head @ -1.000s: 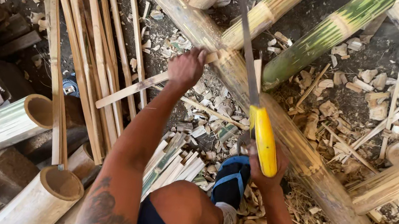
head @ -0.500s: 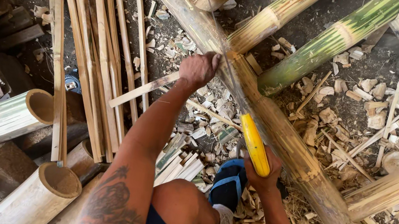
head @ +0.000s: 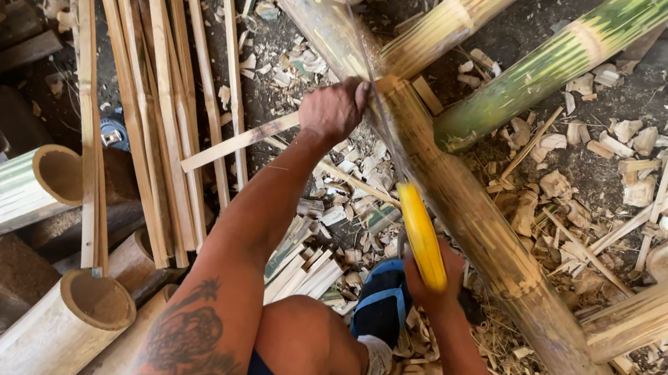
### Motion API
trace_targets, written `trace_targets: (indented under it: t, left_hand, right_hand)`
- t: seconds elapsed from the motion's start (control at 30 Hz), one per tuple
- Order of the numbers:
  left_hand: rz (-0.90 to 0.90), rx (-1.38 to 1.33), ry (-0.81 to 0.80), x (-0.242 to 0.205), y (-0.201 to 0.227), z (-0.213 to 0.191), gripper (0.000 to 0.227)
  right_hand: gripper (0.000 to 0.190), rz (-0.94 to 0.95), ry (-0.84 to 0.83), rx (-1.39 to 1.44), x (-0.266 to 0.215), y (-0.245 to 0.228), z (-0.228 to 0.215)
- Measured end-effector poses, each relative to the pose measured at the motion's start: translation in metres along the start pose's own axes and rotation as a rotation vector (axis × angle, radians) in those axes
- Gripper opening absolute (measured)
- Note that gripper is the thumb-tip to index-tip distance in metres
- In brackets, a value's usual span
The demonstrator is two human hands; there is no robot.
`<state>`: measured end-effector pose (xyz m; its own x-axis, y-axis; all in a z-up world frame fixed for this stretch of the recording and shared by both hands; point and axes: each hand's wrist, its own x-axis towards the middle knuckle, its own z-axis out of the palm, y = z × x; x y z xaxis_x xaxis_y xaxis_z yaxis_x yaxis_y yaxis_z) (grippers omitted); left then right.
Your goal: The person assembles a bamboo structure by positioning bamboo poles, sawing thin bamboo strips, and hammering nails to secure the pieces together. The person uses a hand saw and hammer to cut and fasten the bamboo components.
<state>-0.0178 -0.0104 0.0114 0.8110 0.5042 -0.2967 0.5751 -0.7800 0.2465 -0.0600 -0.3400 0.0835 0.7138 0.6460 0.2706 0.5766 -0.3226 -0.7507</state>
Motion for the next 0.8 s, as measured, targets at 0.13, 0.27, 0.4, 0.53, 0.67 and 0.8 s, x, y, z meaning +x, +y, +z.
trace_targets:
  t: [0.13,0.27,0.4,0.53,0.67,0.8]
  left_hand:
    - [0.006,0.023,-0.027,0.006,0.0,0.006,0.067]
    - [0.007,0.152,0.067,0.013,-0.006,0.018,0.069]
    - [-0.051,-0.062,0.05,0.017,-0.014,0.015,0.065]
    - [0.046,-0.091,0.099,-0.009,-0.036,0.001,0.068]
    - [0.095,-0.032,-0.265,-0.015,-0.056,-0.047,0.056]
    - [-0.25,-1.469,0.293,-0.001,-0.062,-0.076,0.036]
  right_hand:
    - [0.011,-0.083,0.032,-0.012,-0.01,0.012,0.003]
    - [0.013,0.079,0.048,0.12,0.036,0.017,0.039]
    - [0.011,-0.019,0.111,0.182,0.053,-0.007,0.014]
    - [0.012,-0.054,0.172,0.109,0.01,-0.034,-0.049]
    - [0.007,0.11,0.204,0.146,-0.003,-0.038,-0.053]
    - [0.028,-0.059,0.374,0.183,-0.01,-0.036,-0.035]
